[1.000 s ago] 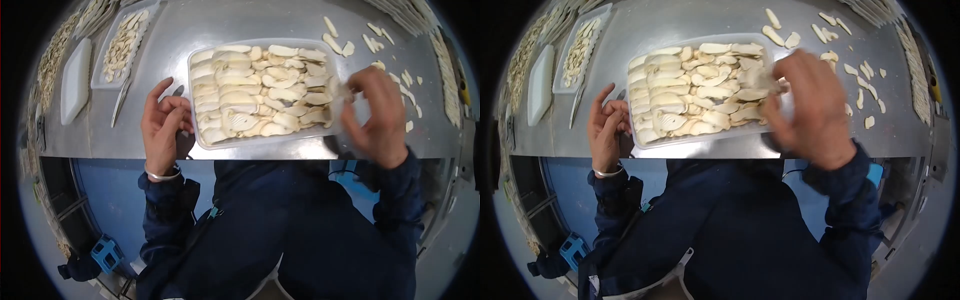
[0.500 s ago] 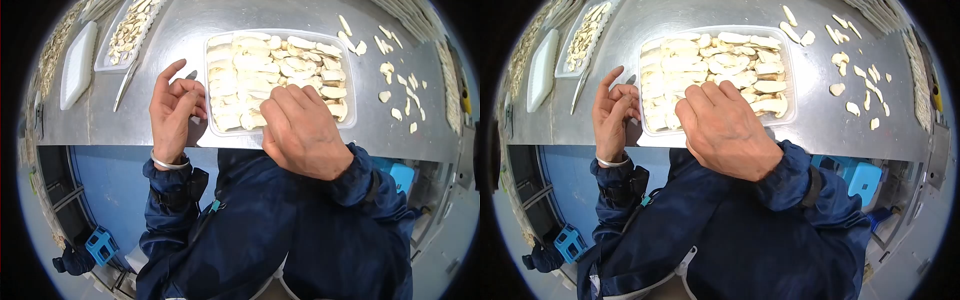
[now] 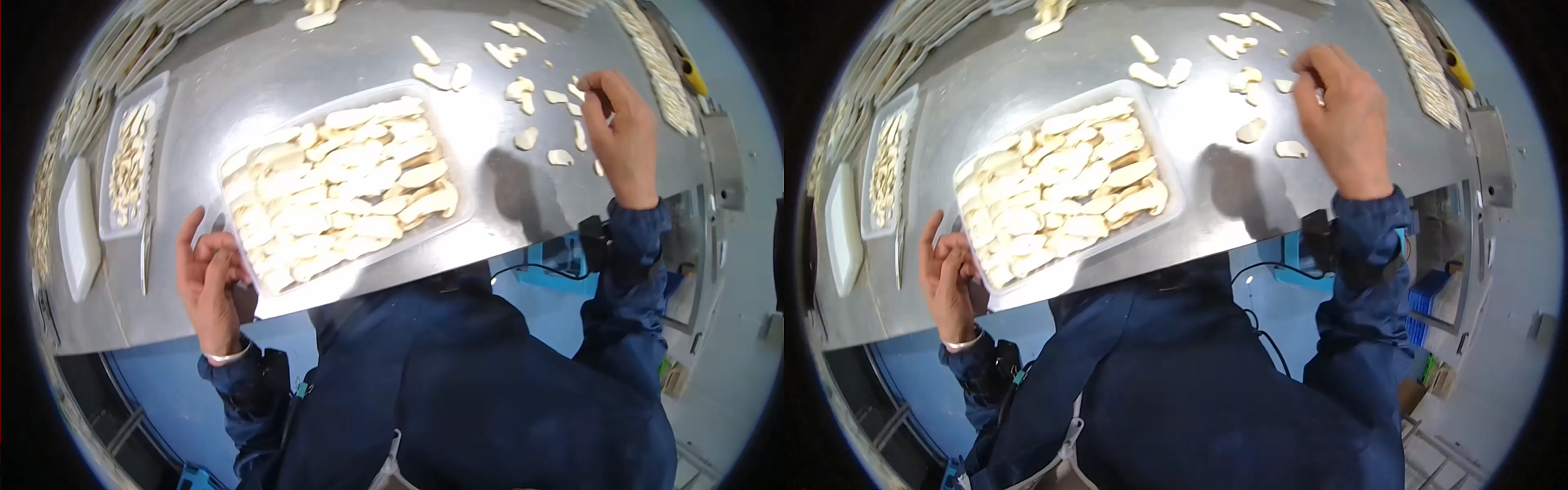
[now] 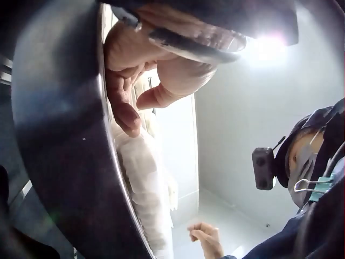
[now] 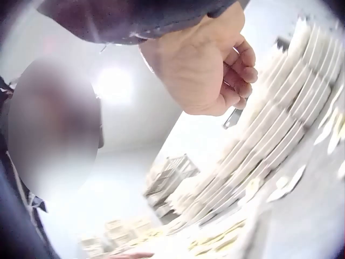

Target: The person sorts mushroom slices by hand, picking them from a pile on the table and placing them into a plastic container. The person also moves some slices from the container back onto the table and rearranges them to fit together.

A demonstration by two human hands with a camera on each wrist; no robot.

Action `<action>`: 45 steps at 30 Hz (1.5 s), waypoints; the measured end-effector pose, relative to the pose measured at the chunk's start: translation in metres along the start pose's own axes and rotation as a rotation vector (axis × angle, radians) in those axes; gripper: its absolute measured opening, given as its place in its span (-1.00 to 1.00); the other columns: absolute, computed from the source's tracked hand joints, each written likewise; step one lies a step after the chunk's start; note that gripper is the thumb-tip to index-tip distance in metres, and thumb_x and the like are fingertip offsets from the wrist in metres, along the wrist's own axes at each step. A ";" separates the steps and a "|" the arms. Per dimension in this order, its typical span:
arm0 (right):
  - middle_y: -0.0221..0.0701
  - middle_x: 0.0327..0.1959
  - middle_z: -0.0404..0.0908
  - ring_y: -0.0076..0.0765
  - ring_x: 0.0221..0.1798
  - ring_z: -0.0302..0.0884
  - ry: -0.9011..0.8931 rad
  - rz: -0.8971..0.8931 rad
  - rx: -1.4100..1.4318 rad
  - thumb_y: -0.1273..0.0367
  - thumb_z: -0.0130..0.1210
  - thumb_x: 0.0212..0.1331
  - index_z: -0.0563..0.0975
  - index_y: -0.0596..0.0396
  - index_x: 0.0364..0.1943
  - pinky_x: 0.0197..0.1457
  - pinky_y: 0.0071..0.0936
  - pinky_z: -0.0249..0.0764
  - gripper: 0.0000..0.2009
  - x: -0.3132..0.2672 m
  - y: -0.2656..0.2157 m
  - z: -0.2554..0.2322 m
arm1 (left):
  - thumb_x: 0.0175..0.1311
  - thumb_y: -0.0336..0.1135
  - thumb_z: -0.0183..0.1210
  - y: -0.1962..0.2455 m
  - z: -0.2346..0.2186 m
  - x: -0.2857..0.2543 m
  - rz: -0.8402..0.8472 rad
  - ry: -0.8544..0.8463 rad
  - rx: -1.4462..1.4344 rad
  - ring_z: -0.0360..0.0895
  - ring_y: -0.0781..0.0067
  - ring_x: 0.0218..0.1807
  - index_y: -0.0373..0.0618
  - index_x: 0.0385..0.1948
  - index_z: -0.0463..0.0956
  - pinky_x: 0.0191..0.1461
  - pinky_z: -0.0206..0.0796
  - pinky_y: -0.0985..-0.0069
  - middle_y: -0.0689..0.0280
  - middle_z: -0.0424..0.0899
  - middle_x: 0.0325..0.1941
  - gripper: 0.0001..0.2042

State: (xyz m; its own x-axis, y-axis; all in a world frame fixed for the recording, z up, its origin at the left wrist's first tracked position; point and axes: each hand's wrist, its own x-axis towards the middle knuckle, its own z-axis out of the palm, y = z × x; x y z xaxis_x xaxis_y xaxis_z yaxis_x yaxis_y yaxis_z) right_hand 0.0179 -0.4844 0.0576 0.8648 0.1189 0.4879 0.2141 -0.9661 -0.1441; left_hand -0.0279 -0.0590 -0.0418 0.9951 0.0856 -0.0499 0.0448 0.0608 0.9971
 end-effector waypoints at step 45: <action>-0.23 -0.37 0.42 -0.09 -0.21 0.40 -0.323 -0.517 0.359 0.37 0.12 -0.05 0.41 0.20 -0.44 -0.12 -0.21 0.31 -0.82 0.059 -0.138 0.114 | 0.23 -0.58 -0.06 0.005 0.003 -0.003 -0.046 -0.015 -0.055 0.51 0.62 -0.42 -0.29 0.28 0.11 -0.41 0.38 0.72 0.22 0.54 -0.29 -0.48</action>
State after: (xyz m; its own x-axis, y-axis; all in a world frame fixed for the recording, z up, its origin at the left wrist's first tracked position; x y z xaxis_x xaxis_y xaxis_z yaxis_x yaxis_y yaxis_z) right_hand 0.0910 -0.3184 0.0083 0.6914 0.6580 0.2983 0.7223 -0.6387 -0.2653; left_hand -0.0306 -0.0619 -0.0368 0.9934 0.0662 -0.0941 0.0858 0.1185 0.9892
